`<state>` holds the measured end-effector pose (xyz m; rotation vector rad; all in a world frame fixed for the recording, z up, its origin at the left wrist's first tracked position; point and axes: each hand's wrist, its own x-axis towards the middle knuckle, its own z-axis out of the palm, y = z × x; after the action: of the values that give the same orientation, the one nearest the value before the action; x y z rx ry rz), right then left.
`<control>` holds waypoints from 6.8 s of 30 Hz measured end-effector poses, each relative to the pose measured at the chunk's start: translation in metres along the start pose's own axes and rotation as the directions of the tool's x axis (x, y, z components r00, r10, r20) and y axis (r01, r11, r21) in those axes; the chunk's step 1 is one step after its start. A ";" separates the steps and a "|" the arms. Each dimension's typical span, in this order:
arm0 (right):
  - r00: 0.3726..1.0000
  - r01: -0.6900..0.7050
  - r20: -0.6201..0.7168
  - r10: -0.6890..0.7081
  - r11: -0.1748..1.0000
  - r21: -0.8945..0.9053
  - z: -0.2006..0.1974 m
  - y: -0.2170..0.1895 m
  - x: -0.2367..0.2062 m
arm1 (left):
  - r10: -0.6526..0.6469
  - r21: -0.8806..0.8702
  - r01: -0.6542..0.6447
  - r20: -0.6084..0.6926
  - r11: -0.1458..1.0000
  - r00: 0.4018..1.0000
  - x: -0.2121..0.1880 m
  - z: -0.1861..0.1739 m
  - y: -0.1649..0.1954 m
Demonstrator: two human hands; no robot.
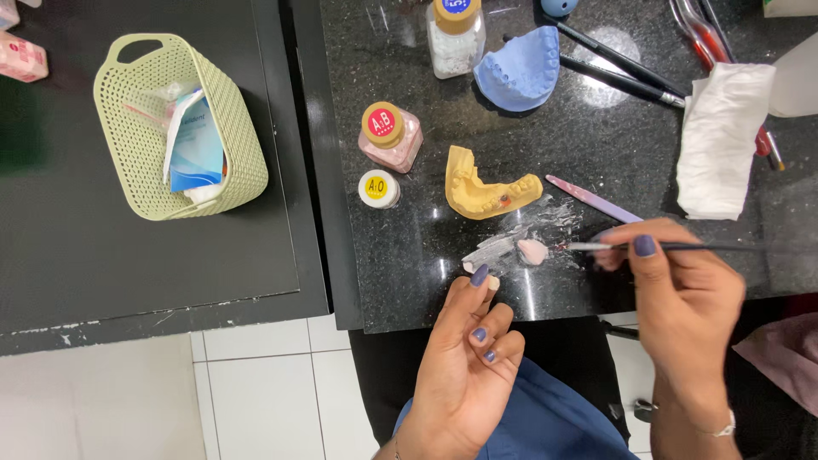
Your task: The person holds a small dental prosthesis in one hand and uses a fine brush to apply and shape pink ceramic powder on it, dipping the brush in liquid and wiping it on a tissue between strokes. They then work on a second prosthesis set into a blue plaster dental model on the bench, adding material with the brush.
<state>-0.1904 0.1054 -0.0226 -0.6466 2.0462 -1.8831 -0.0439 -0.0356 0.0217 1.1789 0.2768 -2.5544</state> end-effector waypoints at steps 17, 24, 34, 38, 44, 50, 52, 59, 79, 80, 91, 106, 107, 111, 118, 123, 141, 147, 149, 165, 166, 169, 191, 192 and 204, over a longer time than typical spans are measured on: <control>1.000 -0.019 -0.010 0.017 0.965 -0.261 0.028 -0.014 0.007 | 0.024 -0.008 -0.024 0.041 1.000 0.999 0.003 -0.005 -0.004; 1.000 0.000 0.003 0.001 0.946 -0.325 0.028 -0.015 0.007 | 0.013 -0.003 -0.013 0.070 1.000 0.997 0.002 -0.005 -0.004; 0.994 -0.108 0.031 0.106 0.991 0.082 0.008 -0.008 0.005 | -0.051 -0.024 0.053 0.098 0.998 0.994 0.001 -0.008 -0.005; 0.990 -0.051 0.141 0.007 0.947 0.318 -0.005 -0.017 -0.011 | -0.110 -0.021 0.114 0.114 0.993 0.987 -0.006 -0.009 -0.010; 0.933 0.141 0.313 -0.180 0.980 0.143 -0.025 -0.039 -0.028 | -0.188 0.056 0.182 0.135 0.982 0.973 -0.020 -0.008 -0.016; 0.896 0.249 0.364 -0.255 0.966 0.065 -0.029 -0.040 -0.019 | -0.252 0.043 0.249 0.118 0.968 0.960 -0.024 -0.009 -0.021; 0.899 0.184 0.374 -0.230 0.971 0.156 -0.028 -0.039 -0.019 | -0.259 0.038 0.256 0.124 0.966 0.958 -0.024 -0.011 -0.023; 0.927 0.066 0.333 -0.172 0.950 0.306 -0.027 -0.035 -0.023 | -0.275 0.043 0.272 0.136 0.961 0.952 -0.023 -0.015 -0.027; 0.950 -0.011 0.287 -0.121 0.907 0.420 -0.032 -0.015 -0.032 | -0.258 0.048 0.253 0.203 0.966 0.945 -0.023 -0.022 -0.033; 0.951 -0.020 0.286 -0.113 0.906 0.423 -0.033 -0.015 -0.033 | -0.260 0.047 0.256 0.201 0.966 0.944 -0.024 -0.022 -0.033; 0.933 -0.058 0.335 -0.130 0.866 0.497 -0.035 -0.010 -0.023 | -0.291 0.028 0.292 0.224 0.956 0.930 -0.025 -0.022 -0.034; 0.973 -0.049 0.219 -0.077 0.856 0.515 -0.027 -0.022 -0.037 | -0.304 0.024 0.307 0.242 0.951 0.922 -0.025 -0.024 -0.034; 0.967 -0.027 0.233 -0.098 0.877 0.480 -0.028 -0.023 -0.037 | -0.300 0.015 0.306 0.258 0.952 0.919 -0.025 -0.023 -0.034; 0.893 0.119 0.393 -0.219 0.957 0.263 -0.044 -0.020 -0.034 | -0.287 0.040 0.285 0.221 0.958 0.932 -0.026 -0.022 -0.034; 0.922 0.121 0.320 -0.220 0.945 0.302 -0.036 -0.025 -0.030 | -0.242 0.031 0.240 0.155 0.970 0.958 -0.028 -0.013 -0.031; 0.995 0.017 0.095 -0.011 0.998 -0.061 0.000 -0.022 -0.009 | -0.187 0.015 0.186 0.105 0.982 0.977 -0.027 -0.012 -0.015; 0.994 -0.006 0.102 0.032 0.969 -0.248 0.019 -0.019 0.002 | -0.200 0.025 0.200 0.003 0.980 0.980 -0.012 -0.016 -0.016; 0.986 -0.075 0.140 0.093 0.989 -0.129 0.005 -0.006 0.002 | -0.185 0.002 0.185 -0.041 0.983 0.982 -0.011 -0.014 -0.017; 0.978 -0.125 0.172 0.114 0.991 0.053 -0.003 -0.004 0.002 | -0.182 0.001 0.183 -0.025 0.983 0.983 -0.011 -0.013 -0.018; 0.956 -0.112 0.290 -0.041 0.863 0.492 -0.021 -0.008 -0.032 | -0.222 0.046 0.220 0.049 0.974 0.974 -0.016 -0.016 -0.029; 0.956 -0.103 0.288 -0.052 0.861 0.498 -0.020 -0.007 -0.031 | -0.227 0.043 0.224 0.059 0.974 0.972 -0.016 -0.016 -0.028; 0.960 -0.114 0.279 -0.036 0.857 0.503 -0.019 -0.004 -0.031 | -0.239 0.028 0.237 0.077 0.971 0.968 -0.017 -0.018 -0.030; 0.968 -0.123 0.250 -0.027 0.815 0.566 -0.017 -0.011 -0.032 | -0.257 0.025 0.256 0.105 0.966 0.961 -0.019 -0.019 -0.029; 0.969 -0.111 0.244 -0.031 0.831 0.545 -0.017 -0.012 -0.034 | -0.258 0.028 0.257 0.106 0.966 0.960 -0.020 -0.018 -0.030; 0.977 -0.081 0.213 -0.012 0.903 0.422 -0.018 -0.015 -0.038 | -0.251 0.041 0.248 0.113 0.968 0.961 -0.020 -0.017 -0.030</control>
<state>-0.1647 0.1397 -0.0095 -0.6522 1.4344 -2.0502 -0.0301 0.0013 0.0272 1.0555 0.3883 -2.8413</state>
